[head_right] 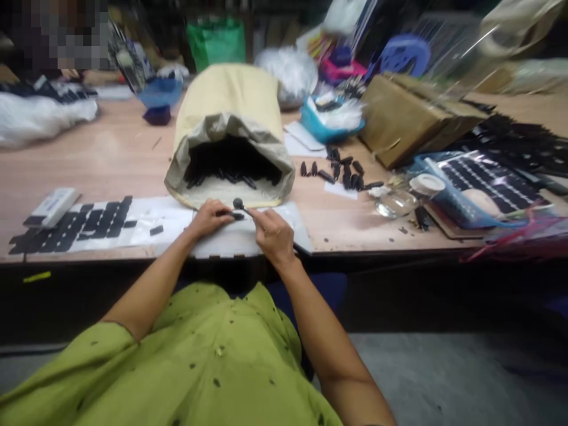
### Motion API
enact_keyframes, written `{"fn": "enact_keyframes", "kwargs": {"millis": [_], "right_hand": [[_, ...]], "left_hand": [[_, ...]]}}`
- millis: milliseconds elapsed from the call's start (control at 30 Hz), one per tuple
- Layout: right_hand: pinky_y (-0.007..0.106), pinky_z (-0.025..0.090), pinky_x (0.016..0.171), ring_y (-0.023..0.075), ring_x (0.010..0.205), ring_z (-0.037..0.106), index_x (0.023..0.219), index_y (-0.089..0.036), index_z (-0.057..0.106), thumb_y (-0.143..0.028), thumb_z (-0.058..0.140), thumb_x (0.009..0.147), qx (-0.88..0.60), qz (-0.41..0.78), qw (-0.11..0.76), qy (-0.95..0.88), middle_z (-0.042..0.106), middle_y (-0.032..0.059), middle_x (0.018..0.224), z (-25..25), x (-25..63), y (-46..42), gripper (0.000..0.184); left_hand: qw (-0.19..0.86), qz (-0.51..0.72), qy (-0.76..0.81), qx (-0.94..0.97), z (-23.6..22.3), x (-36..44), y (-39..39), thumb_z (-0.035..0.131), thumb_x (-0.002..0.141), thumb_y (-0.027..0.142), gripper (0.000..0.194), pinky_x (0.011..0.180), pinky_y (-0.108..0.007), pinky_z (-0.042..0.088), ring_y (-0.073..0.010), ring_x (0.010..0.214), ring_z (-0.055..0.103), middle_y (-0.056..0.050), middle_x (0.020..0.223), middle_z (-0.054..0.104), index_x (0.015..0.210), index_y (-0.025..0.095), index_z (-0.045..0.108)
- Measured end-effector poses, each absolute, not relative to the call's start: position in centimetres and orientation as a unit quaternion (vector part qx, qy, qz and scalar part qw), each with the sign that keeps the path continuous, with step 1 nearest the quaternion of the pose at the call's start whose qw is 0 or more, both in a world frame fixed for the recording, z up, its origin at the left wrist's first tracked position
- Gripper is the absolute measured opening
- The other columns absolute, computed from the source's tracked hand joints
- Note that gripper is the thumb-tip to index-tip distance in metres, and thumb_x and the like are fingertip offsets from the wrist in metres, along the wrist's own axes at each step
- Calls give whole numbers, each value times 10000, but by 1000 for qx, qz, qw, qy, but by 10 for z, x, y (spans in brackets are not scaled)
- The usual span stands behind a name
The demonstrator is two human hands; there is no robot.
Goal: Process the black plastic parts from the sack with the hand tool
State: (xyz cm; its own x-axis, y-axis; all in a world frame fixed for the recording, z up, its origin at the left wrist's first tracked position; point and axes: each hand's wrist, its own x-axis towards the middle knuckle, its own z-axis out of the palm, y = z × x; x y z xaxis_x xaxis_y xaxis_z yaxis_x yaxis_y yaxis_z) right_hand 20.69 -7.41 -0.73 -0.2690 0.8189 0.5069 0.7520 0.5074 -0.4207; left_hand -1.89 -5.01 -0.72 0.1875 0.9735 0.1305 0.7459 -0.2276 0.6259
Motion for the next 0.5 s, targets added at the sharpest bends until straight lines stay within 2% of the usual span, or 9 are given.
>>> {"fn": "enact_keyframes", "kwargs": {"millis": [133, 233, 333, 500], "right_hand": [[182, 362, 716, 92, 896, 559, 1191, -276, 683, -260, 494, 956, -515, 67, 309, -797, 636, 16, 972, -15, 209, -74, 303], [195, 350, 730, 101, 899, 539, 1193, -267, 682, -260, 460, 967, -527, 54, 318, -786, 628, 27, 973, -14, 212, -68, 317], [219, 323, 760, 121, 893, 492, 1194, -258, 680, -263, 442, 968, -553, 23, 311, -772, 604, 49, 956, -11, 214, -52, 328], [265, 246, 778, 144, 893, 391, 1160, -249, 685, -230, 429, 952, -618, -13, 248, -746, 539, 85, 951, -15, 215, -18, 330]], "left_hand": [[223, 266, 586, 732, -10, -20, -49, 726, 782, 346, 220, 837, -341, 393, -216, 922, 486, -39, 849, 622, 946, 202, 749], [221, 265, 587, 732, -8, -19, -49, 725, 785, 349, 211, 826, -341, 395, -217, 921, 487, -37, 847, 620, 933, 200, 742], [216, 266, 586, 734, -7, -19, -50, 727, 782, 339, 210, 835, -341, 398, -215, 926, 491, -37, 859, 627, 931, 192, 735], [218, 264, 588, 733, -7, -18, -50, 725, 778, 334, 217, 843, -343, 400, -216, 936, 490, -41, 868, 630, 933, 183, 729]]}}
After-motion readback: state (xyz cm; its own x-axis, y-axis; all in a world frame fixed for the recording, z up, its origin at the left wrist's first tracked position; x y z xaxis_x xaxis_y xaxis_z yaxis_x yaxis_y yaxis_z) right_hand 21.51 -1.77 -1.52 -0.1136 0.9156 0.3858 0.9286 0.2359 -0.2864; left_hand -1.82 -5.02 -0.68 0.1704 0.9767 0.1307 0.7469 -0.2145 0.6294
